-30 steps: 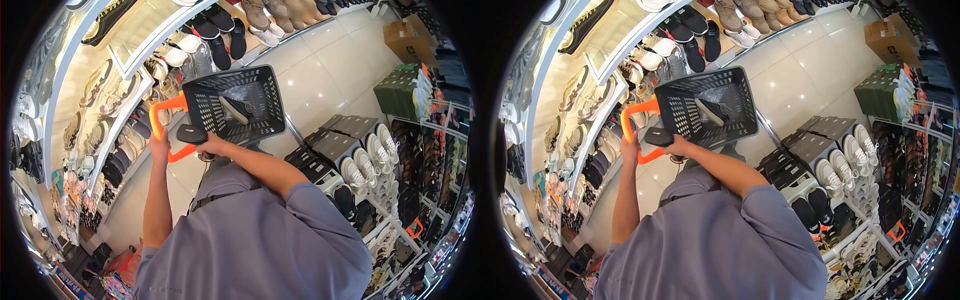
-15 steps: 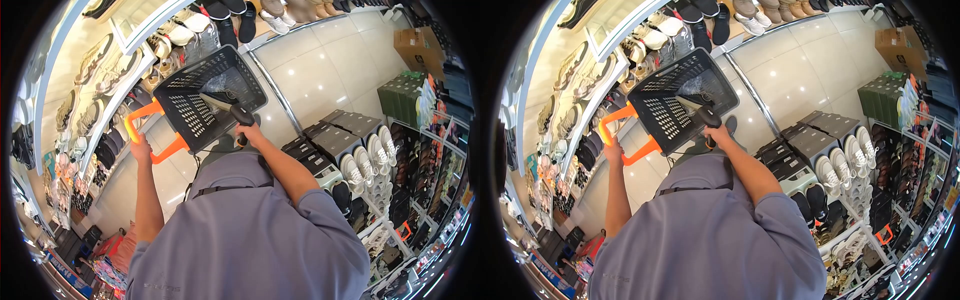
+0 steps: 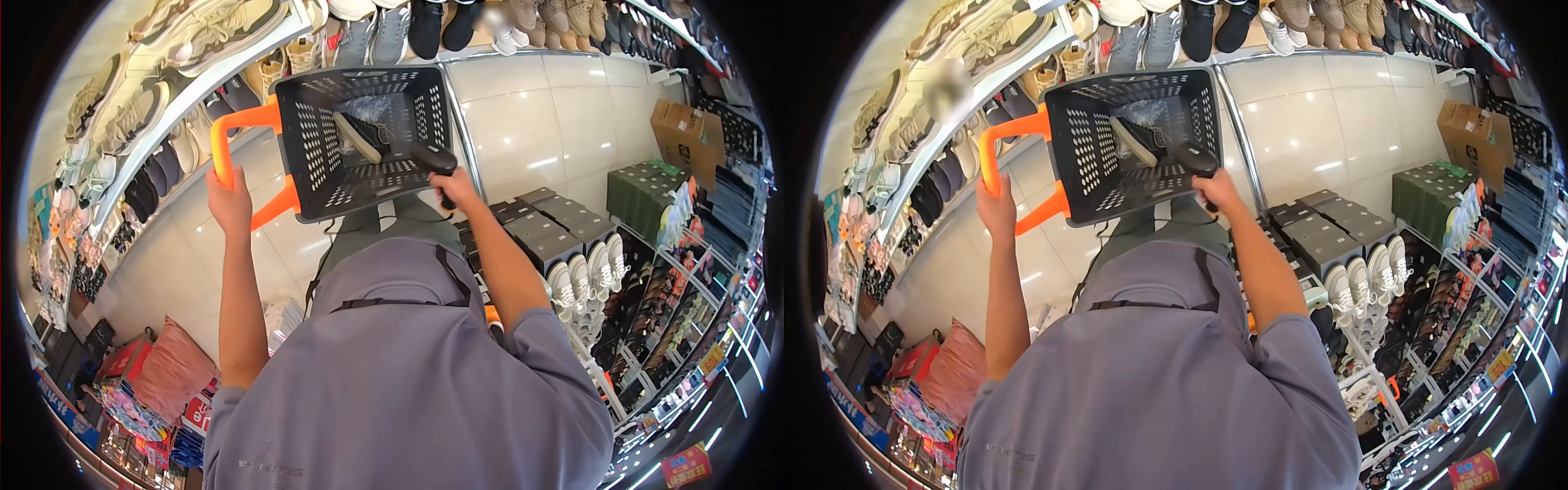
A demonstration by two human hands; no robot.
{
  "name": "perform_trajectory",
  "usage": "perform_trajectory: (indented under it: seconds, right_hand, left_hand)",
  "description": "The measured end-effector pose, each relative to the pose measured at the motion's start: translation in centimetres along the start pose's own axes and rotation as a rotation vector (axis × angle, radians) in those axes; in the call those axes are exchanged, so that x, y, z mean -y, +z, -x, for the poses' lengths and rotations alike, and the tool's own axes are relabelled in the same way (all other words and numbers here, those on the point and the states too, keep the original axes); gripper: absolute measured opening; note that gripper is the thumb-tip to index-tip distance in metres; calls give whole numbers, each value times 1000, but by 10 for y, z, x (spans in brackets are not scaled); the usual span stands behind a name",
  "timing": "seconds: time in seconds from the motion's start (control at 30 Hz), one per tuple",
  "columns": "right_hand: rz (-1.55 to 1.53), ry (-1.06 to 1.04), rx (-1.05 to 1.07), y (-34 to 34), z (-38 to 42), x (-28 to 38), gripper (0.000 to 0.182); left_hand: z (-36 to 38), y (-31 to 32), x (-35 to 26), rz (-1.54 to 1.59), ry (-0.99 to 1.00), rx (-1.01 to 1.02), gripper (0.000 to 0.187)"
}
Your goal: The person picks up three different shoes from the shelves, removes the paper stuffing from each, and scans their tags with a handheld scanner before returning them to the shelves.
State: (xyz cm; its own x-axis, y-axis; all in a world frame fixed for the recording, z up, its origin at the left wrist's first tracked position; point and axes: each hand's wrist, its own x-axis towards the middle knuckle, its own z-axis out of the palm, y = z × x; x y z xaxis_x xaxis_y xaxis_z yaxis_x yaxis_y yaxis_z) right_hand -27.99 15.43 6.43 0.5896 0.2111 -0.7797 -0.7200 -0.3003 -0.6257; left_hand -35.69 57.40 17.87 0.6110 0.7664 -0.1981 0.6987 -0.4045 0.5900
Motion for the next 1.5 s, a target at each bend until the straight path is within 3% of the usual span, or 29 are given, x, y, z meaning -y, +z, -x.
perform_trajectory:
  seconds: [0.07, 0.1, 0.17, 0.2, 0.27, 0.33, 0.43, 0.5, 0.67, 0.7, 0.73, 0.8, 0.83, 1.0, 1.07, 1.2, 1.27, 1.3, 1.33, 1.4, 1.47, 1.5]
  right_hand:
    - [174, -11, -169, -12, -3, 0, 10]
    - [282, 23, -212, -19, -7, -2, 18]
    - [386, 74, -259, -26, -16, -11, 25]
    - [466, 86, -298, -26, -21, -19, 30]
    - [543, 116, -327, -21, -25, -36, 34]
    - [542, 158, -294, -3, -30, -48, 42]
    - [665, 165, -180, 33, -31, -57, 46]
    - [748, 139, -94, 53, -39, -61, 47]
    - [443, 135, -3, 75, -81, -77, 45]
    - [309, 114, 39, 75, -97, -90, 33]
    - [296, 125, 50, 71, -111, -101, 33]
    - [-215, 308, 215, 55, -126, -93, 17]
    - [-306, 311, 219, 47, -131, -83, 8]
    - [-456, 503, 68, 0, -191, -120, 15]
    - [-481, 511, -20, -8, -208, -123, 19]
    - [-372, 549, 81, 8, -226, -137, 27]
    - [-392, 577, 102, 20, -230, -146, 30]
    - [-408, 615, 100, 26, -233, -149, 29]
    - [-423, 648, 98, 32, -236, -150, 28]
    - [-482, 635, 120, 42, -239, -152, 31]
    - [-611, 635, 243, 47, -240, -148, 33]
    - [-639, 644, 265, 50, -240, -147, 35]
  left_hand:
    - [12, 1, -13, -216, 455, -284, 29]
    - [18, -2, -21, -216, 454, -269, 29]
    - [32, -4, -34, -401, 792, -332, 34]
    - [38, 2, -36, -402, 793, -315, 34]
    - [52, 14, -37, -270, 888, 15, 31]
    - [63, 45, -30, -99, 833, 422, 25]
    - [80, 101, -4, -68, 780, 616, 21]
    - [88, 131, 7, -167, 732, 854, 19]
    - [90, 214, 27, -39, 439, 833, 16]
    - [88, 232, 35, -18, 338, 814, 16]
    - [82, 251, 42, 2, 244, 789, 15]
    - [67, 292, 61, 0, 179, 793, 15]
    - [58, 310, 68, -56, 150, 850, 16]
    - [0, 399, 112, -338, 45, 1024, 25]
    - [-21, 426, 117, -385, 165, 958, 31]
    - [-47, 470, 134, -209, 78, 966, 34]
    - [-51, 486, 156, -70, -71, 995, 36]
    - [-48, 478, 132, -271, -70, 938, 42]
    - [-46, 485, 141, -277, -79, 944, 42]
    - [-44, 498, 161, -337, -185, 737, 41]
    - [-50, 510, 183, -364, -210, 685, 47]
    - [-56, 520, 200, -62, -344, 673, 51]
